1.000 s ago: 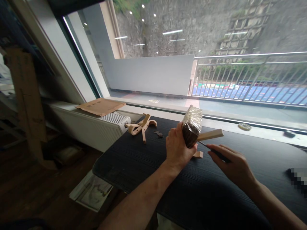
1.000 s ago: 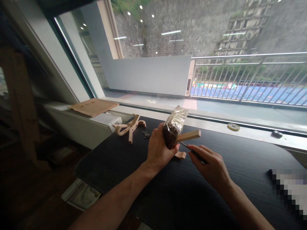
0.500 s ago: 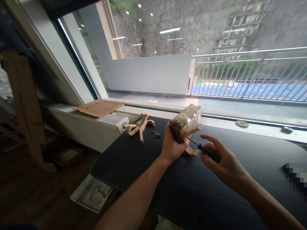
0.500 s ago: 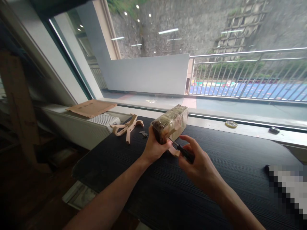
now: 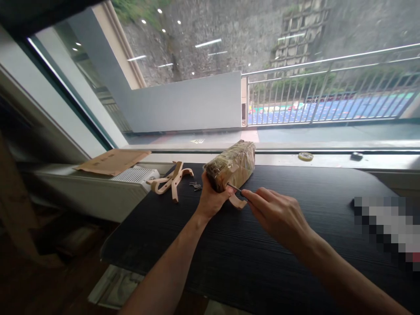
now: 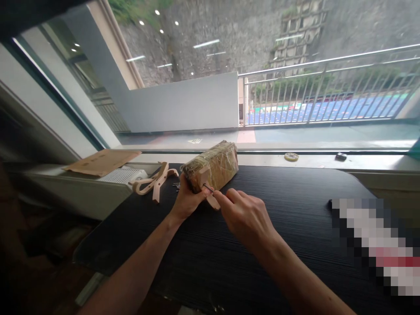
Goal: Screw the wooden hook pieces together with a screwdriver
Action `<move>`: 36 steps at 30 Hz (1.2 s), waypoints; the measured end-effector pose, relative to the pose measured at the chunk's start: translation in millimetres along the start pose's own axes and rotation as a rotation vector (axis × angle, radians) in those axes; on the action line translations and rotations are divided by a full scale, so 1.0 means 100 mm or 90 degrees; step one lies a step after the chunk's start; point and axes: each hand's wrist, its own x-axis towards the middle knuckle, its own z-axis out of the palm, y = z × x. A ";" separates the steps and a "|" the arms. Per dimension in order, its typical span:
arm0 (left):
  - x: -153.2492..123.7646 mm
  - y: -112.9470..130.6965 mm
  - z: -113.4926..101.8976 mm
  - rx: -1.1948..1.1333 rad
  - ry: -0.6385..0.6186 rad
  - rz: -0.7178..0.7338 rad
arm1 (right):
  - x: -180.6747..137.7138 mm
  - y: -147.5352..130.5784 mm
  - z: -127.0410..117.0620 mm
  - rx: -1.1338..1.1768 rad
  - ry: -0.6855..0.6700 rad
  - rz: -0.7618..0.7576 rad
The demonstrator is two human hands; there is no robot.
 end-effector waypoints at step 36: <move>0.00 -0.06 -0.05 -0.023 -0.055 -0.020 | 0.07 -0.11 0.14 0.503 -0.054 0.435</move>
